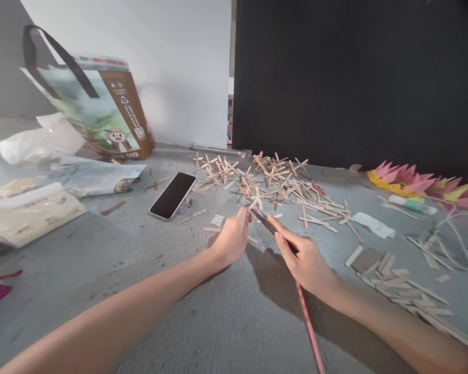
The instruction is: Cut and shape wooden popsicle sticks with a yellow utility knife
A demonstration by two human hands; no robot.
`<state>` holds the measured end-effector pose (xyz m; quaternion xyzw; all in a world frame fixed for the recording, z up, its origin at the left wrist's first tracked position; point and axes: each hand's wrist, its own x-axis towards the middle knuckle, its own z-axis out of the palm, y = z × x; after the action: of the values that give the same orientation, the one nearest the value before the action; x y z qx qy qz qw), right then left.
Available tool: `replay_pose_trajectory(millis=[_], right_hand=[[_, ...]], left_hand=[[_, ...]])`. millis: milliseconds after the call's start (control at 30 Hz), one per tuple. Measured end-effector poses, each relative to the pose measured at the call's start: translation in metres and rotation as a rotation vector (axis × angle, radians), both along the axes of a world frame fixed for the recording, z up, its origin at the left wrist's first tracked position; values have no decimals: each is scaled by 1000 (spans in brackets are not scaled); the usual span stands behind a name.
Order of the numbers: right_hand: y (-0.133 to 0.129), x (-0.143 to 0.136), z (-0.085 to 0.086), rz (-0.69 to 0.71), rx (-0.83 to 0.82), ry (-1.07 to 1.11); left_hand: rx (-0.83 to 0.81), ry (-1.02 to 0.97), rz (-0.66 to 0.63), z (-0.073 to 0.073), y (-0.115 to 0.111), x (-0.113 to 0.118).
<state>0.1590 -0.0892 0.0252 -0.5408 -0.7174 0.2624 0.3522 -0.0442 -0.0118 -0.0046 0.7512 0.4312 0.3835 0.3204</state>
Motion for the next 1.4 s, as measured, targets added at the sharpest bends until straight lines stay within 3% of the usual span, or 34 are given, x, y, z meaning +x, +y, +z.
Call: replay_pose_trajectory(millis=[367,567,967,1200,1400], right_hand=[[-2,-5,10,-24,-201,190],[-4,-12,12,-35,-421,471],[7,-9,13,11,-643,862],[8,-8,5,-9,-467,695],[7,-7,3,-11,-394,720]], left_hand=[[-24,-20,4,0,-1,1],[-54,-54,10,-1,-1,3],[-170,-284,-16,-7,2,7],[-226,-368,-56,-7,2,9],[-241,-373,-56,-8,2,9]])
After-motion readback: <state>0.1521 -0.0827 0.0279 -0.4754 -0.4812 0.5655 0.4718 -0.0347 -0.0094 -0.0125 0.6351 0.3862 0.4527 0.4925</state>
